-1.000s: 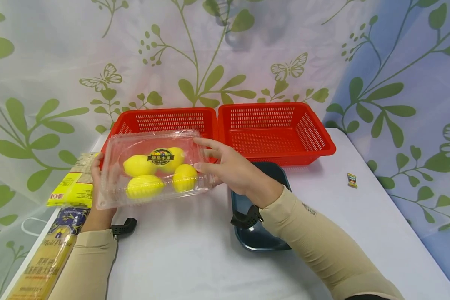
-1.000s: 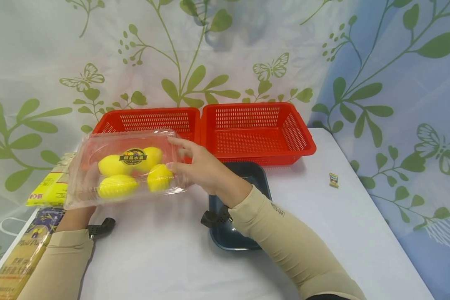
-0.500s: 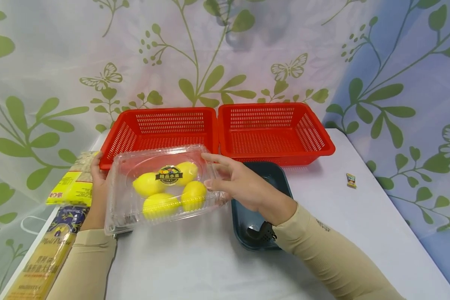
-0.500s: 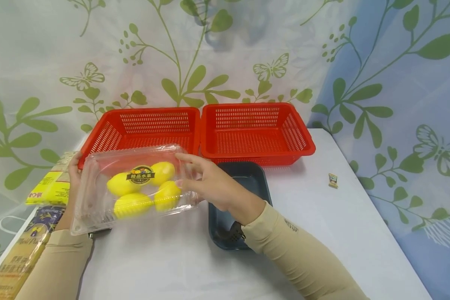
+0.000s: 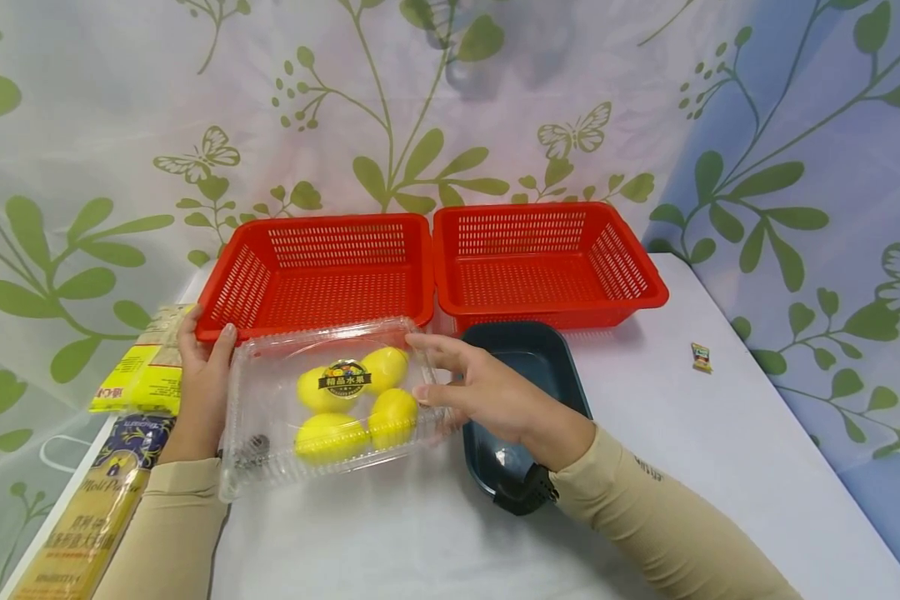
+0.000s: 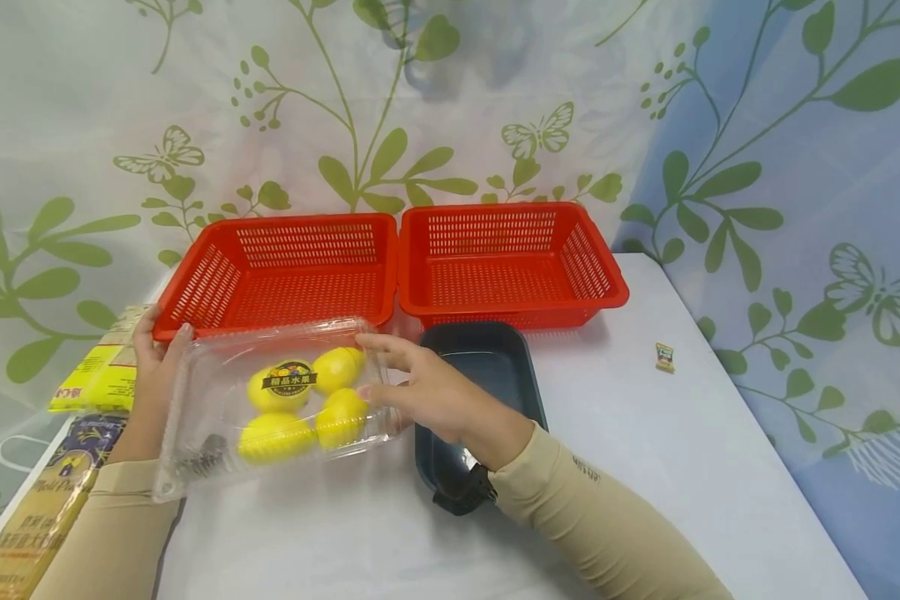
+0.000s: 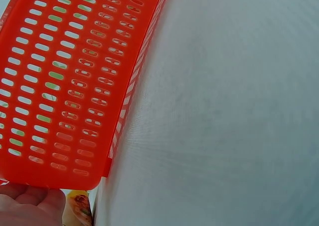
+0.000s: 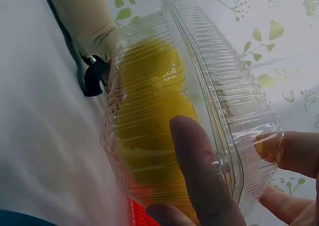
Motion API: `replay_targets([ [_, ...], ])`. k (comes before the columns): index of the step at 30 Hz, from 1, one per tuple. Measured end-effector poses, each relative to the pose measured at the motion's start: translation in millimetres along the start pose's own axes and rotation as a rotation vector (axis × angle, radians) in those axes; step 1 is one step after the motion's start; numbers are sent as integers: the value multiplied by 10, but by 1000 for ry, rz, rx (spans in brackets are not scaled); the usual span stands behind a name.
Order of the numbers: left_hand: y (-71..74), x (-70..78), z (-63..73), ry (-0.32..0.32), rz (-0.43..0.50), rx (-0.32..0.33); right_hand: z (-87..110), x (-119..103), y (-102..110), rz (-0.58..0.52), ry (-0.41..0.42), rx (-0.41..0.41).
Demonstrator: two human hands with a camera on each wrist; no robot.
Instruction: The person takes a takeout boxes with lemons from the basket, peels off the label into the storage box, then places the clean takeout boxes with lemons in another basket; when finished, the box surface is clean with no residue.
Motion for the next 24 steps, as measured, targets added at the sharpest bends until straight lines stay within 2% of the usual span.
replay_targets([
  [3, -7, 5, -8, -36, -31, -4, -4, 53, 8, 32, -2, 17],
  [6, 2, -33, -31, -57, -24, 3, -10, 94, 15, 59, -7, 34],
  [15, 50, -150, -83, -39, -18, 20, -13, 190, -2, 50, -43, 16],
  [24, 46, -147, -95, -40, -17, 35, -17, 217, 19, 129, -54, 80],
])
Point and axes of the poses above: each hand's wrist, its own z-axis away from the middle knuckle, its own y-axis out of the back of the hand, x = y × z, the point moved 7 cm from there along -z, towards the middle knuckle, and after that the axes turned 14 degrees about -y, right-handed, at the moved point
